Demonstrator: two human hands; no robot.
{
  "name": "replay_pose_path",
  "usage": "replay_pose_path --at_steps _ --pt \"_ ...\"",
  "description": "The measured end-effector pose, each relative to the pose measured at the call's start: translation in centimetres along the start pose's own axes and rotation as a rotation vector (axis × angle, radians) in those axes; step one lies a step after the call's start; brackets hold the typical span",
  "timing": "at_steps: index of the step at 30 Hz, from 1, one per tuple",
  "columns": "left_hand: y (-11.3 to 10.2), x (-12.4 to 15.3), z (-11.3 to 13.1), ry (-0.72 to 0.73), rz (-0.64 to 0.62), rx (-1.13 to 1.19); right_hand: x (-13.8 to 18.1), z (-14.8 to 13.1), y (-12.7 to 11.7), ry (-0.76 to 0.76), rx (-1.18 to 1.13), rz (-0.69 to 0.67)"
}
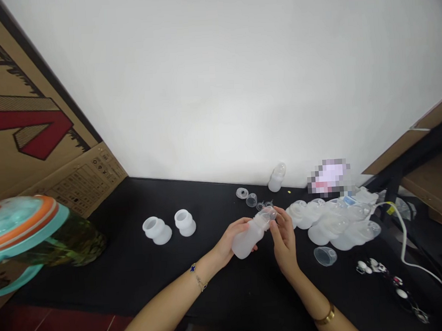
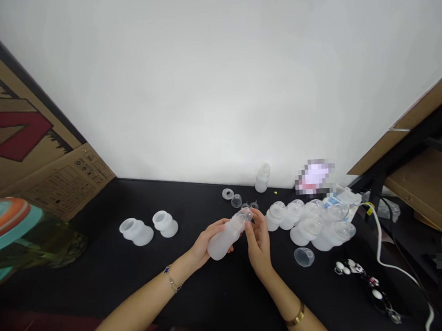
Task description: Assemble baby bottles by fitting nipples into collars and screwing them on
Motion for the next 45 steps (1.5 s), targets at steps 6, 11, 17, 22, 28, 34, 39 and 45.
replay_pose_path --at_steps 6,11,17,22,28,34,39,45 --pt "0.1 0.04 0.12 0.006 -0.004 0.004 0.08 0.04 -0.07 0.001 -0.005 -0.014" --pt "0.01 0.04 0.12 0.009 0.001 -0.002 -0.02 0.11 -0.11 -0.002 -0.01 -0.028" --pt "-0.09 0.02 0.12 0.011 0.003 -0.001 -0.05 0.09 -0.16 -0.009 -0.011 -0.043" --pt "-0.28 -0.13 0.05 0.029 -0.01 -0.012 -0.08 0.28 -0.2 -0.009 -0.027 -0.049" --pt "-0.04 0.0 0.22 0.033 -0.018 -0.012 -0.23 0.15 -0.18 -0.001 -0.034 -0.054" --pt "0.11 0.16 0.29 0.027 -0.044 0.008 -0.21 0.25 -0.3 0.011 -0.065 -0.065" --pt "-0.13 0.01 0.04 0.011 -0.04 0.032 -0.11 0.57 -0.35 0.03 -0.103 -0.075" --pt "-0.19 -0.02 -0.09 0.046 -0.033 0.007 -0.24 0.45 -0.15 0.051 -0.144 -0.082"
Point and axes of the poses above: each hand's wrist, its own x-axis away from the middle knuckle, its own y-axis out of the palm, z = x × y, the point moved 2 cm from there along -x, towards the middle knuckle, and after that the axes turned 13 degrees about -y, right-handed, at the moved point
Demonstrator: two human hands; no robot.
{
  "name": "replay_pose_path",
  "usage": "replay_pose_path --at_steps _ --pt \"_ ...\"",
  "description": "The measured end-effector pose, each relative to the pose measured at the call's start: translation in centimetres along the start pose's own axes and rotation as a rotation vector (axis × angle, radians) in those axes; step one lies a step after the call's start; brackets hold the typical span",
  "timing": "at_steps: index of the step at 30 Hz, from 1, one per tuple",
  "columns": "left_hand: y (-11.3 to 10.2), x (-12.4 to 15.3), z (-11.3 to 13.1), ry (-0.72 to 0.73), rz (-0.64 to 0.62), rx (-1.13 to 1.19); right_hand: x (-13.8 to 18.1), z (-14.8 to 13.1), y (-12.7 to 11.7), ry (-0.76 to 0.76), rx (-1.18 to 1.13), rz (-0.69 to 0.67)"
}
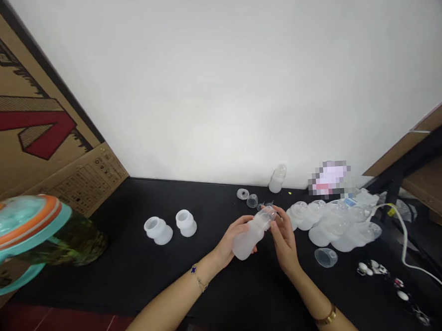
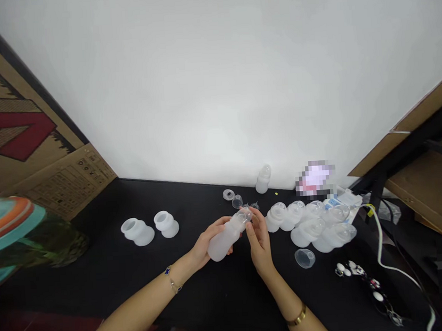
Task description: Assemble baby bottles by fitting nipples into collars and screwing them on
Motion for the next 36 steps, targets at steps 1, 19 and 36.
replay_pose_path --at_steps 1,19,36 --pt "0.0 0.0 0.0 0.01 -0.001 -0.007 0.0 0.0 0.1 0.008 -0.002 -0.011" --pt "0.4 0.4 0.3 0.173 0.005 -0.123 1.1 0.4 1.7 0.24 -0.061 -0.273" --pt "0.5 0.5 0.2 0.123 -0.006 -0.117 0.7 -0.1 1.8 0.255 -0.164 -0.186"
Point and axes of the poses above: each hand's wrist, its own x-axis away from the middle knuckle, its own y-axis out of the palm, z = x × y, the point moved 2 cm from there along -x, towards the middle knuckle, and after that the axes turned 13 degrees about -y, right-handed, at the moved point
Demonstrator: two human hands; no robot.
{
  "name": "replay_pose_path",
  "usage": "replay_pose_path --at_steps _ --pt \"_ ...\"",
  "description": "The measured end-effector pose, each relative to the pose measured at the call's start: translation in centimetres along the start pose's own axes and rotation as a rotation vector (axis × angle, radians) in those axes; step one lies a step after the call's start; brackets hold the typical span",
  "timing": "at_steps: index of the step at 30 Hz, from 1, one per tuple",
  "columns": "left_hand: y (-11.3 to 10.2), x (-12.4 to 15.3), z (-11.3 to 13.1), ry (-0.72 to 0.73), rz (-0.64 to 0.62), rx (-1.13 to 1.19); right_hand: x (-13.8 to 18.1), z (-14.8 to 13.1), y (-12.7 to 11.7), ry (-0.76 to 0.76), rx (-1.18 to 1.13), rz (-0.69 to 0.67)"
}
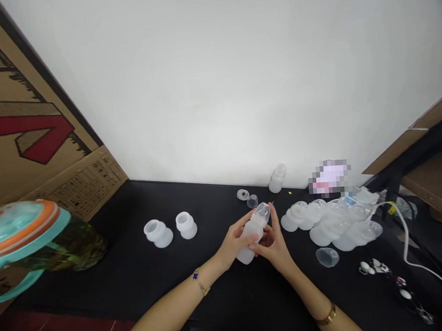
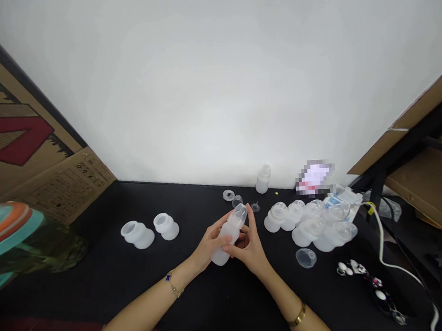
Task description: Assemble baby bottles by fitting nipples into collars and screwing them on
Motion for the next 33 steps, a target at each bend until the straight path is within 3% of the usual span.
replay_pose_path --at_steps 33 --pt "-0.08 0.09 0.08 0.003 0.06 -0.001 0.46 0.1 -0.1 -0.019 0.135 -0.038"
Point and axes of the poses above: each hand's wrist, its own x-axis away from the middle knuckle, its own y-axis out of the palm, z = x × y, the point moved 2 cm from there along -x, towards the middle knuckle, and after that the axes turned 13 degrees about -y, right-handed, at the moved point
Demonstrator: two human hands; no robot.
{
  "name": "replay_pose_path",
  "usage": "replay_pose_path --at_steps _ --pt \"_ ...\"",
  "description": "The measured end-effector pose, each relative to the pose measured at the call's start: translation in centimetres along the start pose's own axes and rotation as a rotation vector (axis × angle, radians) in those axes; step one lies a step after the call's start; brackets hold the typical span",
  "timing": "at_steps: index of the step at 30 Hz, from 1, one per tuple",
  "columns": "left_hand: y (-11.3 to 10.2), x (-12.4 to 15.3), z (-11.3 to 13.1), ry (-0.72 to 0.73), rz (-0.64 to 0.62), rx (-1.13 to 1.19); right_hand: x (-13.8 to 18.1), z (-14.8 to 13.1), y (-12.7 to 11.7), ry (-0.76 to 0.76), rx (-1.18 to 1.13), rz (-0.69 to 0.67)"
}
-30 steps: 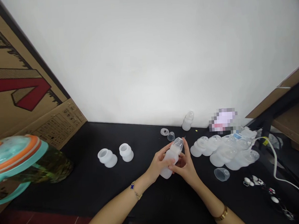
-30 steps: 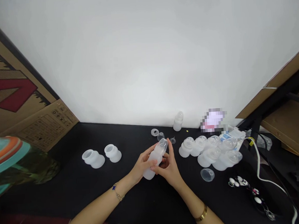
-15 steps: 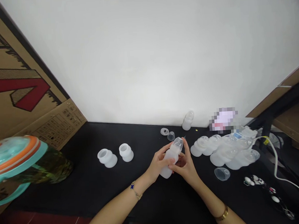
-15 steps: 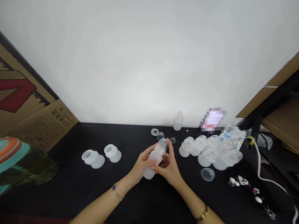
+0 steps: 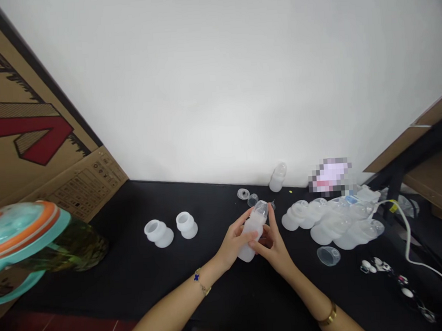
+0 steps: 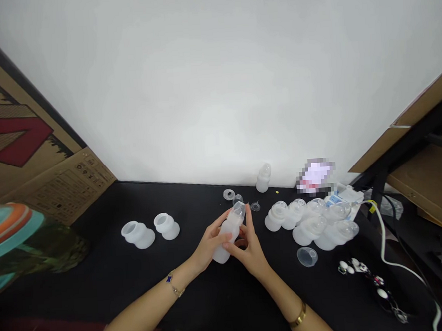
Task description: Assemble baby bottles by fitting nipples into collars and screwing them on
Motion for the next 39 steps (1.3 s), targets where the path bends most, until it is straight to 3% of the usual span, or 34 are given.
replay_pose_path --at_steps 9,23,39 --pt "0.74 0.79 0.13 0.052 -0.034 -0.043 0.15 0.32 -0.23 -0.056 0.06 -0.126" --pt "0.98 0.94 0.09 0.099 0.027 -0.015 0.23 0.05 -0.06 -0.038 0.169 -0.252" --pt "0.59 0.96 -0.41 0.174 0.084 -0.087 0.63 0.29 0.3 -0.154 0.18 -0.217"
Point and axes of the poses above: each hand's wrist, its own x-axis away from the middle knuckle, its own y-axis out of the palm, z = x × y, the point moved 2 cm from there along -x, towards the middle knuckle, and after that the axes turned 13 degrees about -y, right-handed, at the moved point
